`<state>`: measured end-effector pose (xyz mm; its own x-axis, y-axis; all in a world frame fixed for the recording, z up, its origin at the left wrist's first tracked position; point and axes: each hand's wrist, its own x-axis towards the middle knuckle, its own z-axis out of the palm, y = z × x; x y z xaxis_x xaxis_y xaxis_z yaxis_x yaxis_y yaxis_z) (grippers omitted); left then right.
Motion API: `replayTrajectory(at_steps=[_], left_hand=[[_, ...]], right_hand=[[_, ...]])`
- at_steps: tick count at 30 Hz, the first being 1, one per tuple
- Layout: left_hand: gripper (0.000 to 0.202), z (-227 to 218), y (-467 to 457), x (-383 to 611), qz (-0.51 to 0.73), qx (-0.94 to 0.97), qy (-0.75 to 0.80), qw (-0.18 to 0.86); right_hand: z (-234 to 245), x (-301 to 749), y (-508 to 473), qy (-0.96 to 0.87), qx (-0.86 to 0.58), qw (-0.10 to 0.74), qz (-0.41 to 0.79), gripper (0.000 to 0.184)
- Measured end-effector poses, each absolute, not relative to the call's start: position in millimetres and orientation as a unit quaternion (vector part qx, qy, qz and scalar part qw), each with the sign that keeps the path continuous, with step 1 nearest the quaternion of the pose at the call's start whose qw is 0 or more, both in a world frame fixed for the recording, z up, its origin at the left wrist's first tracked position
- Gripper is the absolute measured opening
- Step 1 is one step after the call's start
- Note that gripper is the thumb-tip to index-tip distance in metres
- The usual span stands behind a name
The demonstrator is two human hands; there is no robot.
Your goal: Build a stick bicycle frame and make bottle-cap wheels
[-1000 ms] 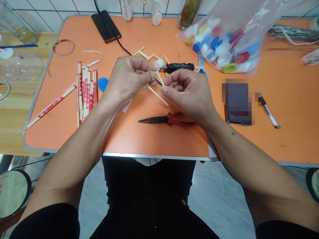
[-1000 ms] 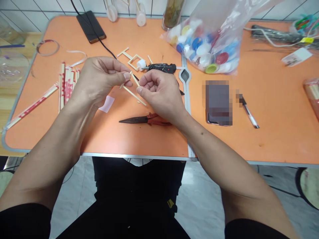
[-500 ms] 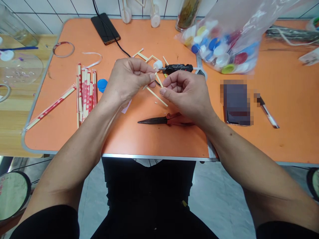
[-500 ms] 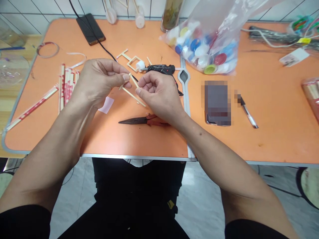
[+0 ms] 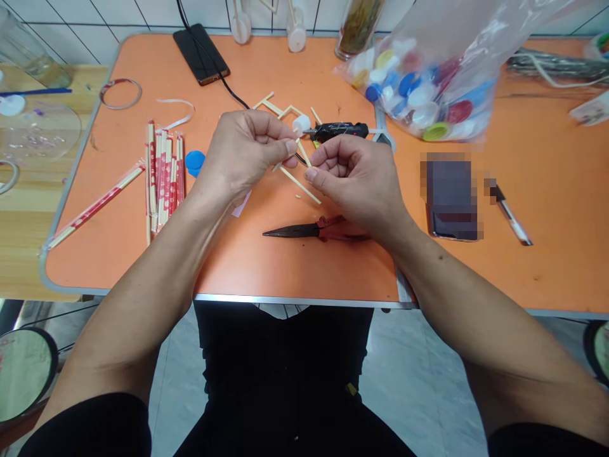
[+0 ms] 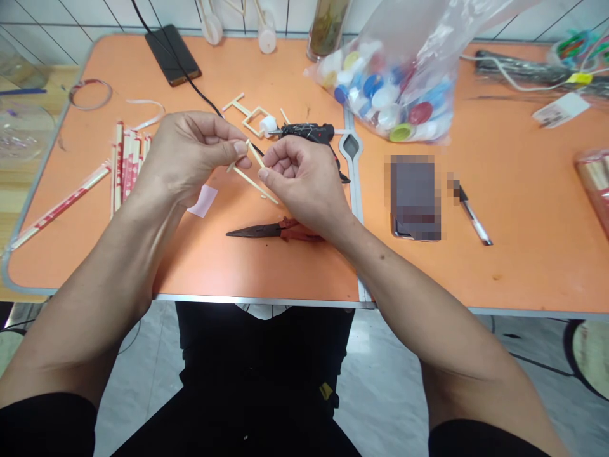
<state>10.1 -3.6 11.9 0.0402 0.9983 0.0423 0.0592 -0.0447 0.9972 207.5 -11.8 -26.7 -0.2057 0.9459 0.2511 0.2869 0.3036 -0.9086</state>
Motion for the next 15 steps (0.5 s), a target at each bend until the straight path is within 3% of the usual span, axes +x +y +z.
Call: replayTrajectory(at_steps=[15], left_hand=[[0.022,4.3,-2.2,4.8,0.470,0.563,0.492,0.469]], right_hand=[[-26.7,206.8,-11.8,-0.680,-0.441,0.445,0.381,0.026]])
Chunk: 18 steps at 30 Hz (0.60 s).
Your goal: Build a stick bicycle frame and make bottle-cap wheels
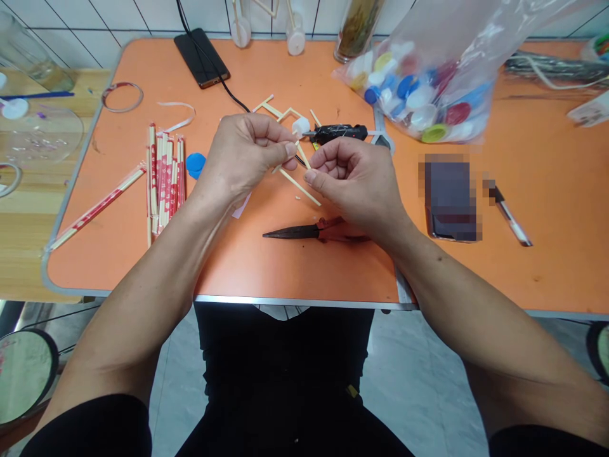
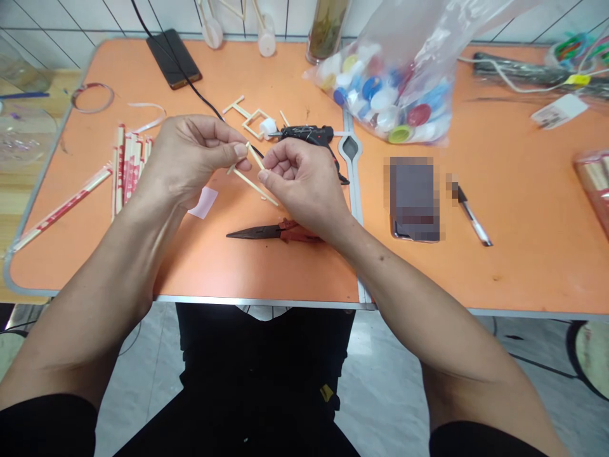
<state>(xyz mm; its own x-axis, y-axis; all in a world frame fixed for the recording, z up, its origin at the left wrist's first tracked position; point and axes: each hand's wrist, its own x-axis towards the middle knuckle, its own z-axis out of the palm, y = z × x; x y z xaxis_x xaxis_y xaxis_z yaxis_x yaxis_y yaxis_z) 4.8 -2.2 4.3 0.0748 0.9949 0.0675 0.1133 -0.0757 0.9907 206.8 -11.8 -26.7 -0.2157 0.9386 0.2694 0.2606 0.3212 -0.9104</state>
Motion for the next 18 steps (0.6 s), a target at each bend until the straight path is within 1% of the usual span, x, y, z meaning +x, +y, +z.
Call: replayTrajectory(at_steps=[6,12,18], left_hand=[[0.017,5.1,-2.7,4.7,0.463,0.562,0.500,0.469],[0.015,7.5,-3.9,5.4,0.461,0.560,0.507,0.466],[0.018,10.0,-5.5,6.8,0.461,0.554,0.510,0.469]], right_hand=[[-24.9,206.0,-13.0,-0.674,-0.449,0.441,0.386,0.025],[-24.6,205.4,-13.2,-0.671,-0.452,0.434,0.397,0.031],[-23.3,205.1,-13.5,-0.672,-0.452,0.437,0.392,0.034]])
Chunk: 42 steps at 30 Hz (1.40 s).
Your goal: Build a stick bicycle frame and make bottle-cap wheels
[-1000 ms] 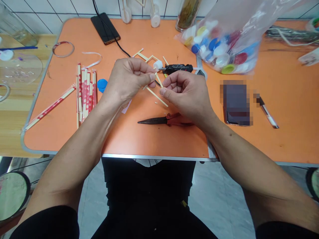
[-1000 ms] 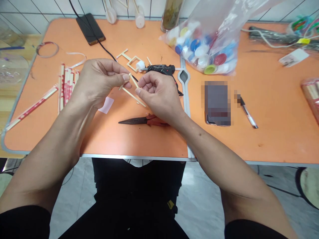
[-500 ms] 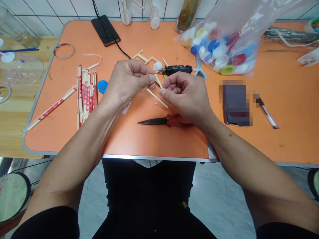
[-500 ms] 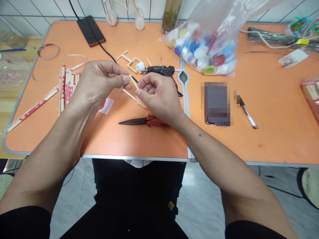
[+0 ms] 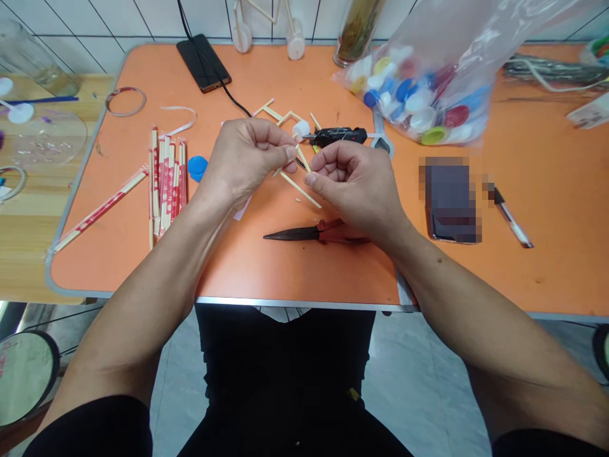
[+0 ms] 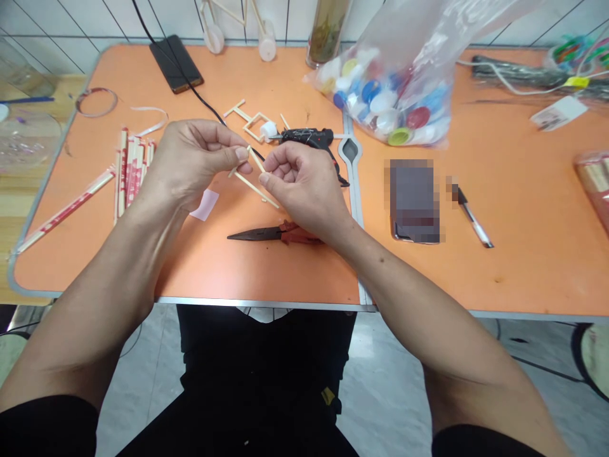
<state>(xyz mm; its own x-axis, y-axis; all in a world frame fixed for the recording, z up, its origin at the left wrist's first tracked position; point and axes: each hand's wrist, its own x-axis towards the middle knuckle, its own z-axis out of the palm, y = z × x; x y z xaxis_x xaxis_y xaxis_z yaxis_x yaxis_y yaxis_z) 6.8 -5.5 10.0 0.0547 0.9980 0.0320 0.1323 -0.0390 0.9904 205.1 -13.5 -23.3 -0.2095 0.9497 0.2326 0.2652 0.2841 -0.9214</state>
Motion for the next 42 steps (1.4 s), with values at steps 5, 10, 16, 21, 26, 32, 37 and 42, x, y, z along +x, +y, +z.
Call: replayTrajectory(at_steps=[5,10,16,21,26,32,37,42], left_hand=[[0.016,9.9,-5.7,7.0,0.459,0.552,0.512,0.472],[0.017,9.6,-5.4,6.8,0.459,0.549,0.514,0.474],[0.016,10.9,-6.6,7.6,0.459,0.541,0.521,0.475],[0.018,10.6,-6.3,7.7,0.461,0.540,0.518,0.477],[0.016,10.0,-5.7,6.8,0.457,0.545,0.518,0.475],[0.014,9.0,-5.4,6.2,0.457,0.555,0.516,0.465],[0.015,10.3,-6.0,6.5,0.458,0.550,0.518,0.469],[0.014,11.2,-6.5,7.3,0.458,0.549,0.520,0.468]], right_hand=[[-23.2,205.1,-13.2,-0.672,-0.449,0.440,0.392,0.033],[-24.1,205.0,-12.8,-0.671,-0.448,0.441,0.394,0.034],[-23.7,204.6,-12.9,-0.670,-0.446,0.443,0.395,0.033],[-23.4,204.6,-13.0,-0.673,-0.450,0.444,0.385,0.033],[-23.8,204.9,-12.9,-0.674,-0.453,0.442,0.382,0.030],[-25.2,205.0,-12.6,-0.673,-0.453,0.440,0.385,0.029],[-25.3,204.9,-12.9,-0.674,-0.449,0.441,0.387,0.031],[-24.9,204.8,-13.4,-0.671,-0.449,0.445,0.387,0.029]])
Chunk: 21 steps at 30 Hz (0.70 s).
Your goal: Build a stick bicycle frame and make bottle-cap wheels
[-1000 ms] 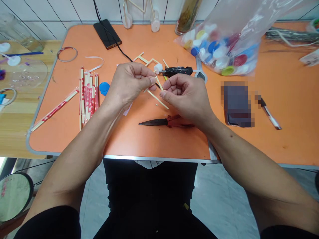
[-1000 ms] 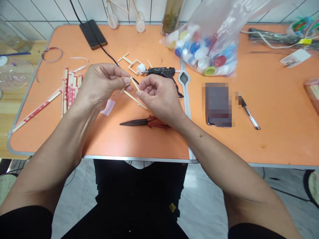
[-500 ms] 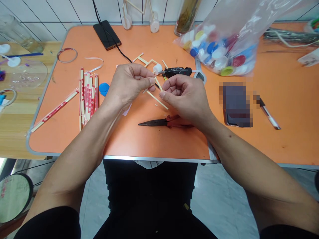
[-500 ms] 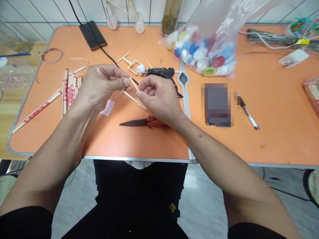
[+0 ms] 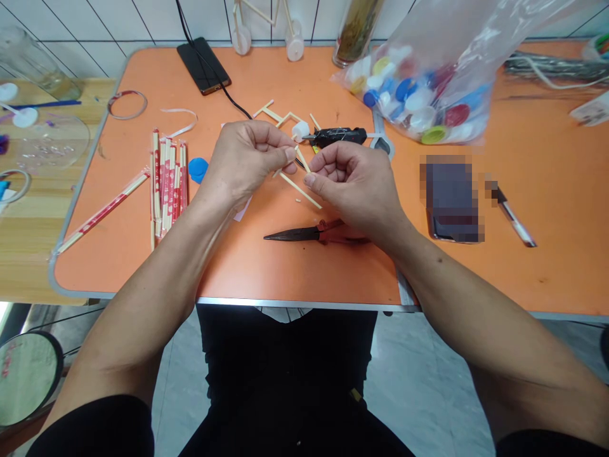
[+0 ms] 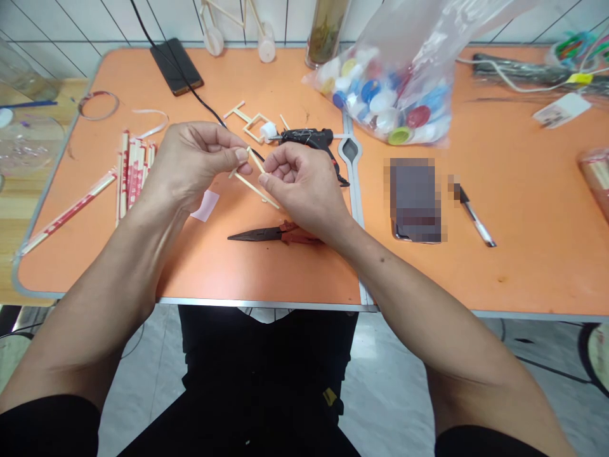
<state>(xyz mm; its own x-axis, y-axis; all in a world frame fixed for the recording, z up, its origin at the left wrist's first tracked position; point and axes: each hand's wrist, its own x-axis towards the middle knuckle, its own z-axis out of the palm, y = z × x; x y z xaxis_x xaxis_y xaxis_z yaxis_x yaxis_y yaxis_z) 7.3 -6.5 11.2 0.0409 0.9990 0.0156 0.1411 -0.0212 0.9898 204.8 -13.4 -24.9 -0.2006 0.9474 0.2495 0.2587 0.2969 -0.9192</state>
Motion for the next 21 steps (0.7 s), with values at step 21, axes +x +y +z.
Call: replayTrajectory(at_steps=[21], left_hand=[[0.026,2.2,-0.1,5.4,0.504,0.514,0.499,0.481]], right_hand=[[-30.1,203.1,-12.3,-0.666,-0.430,0.463,0.396,0.032]])
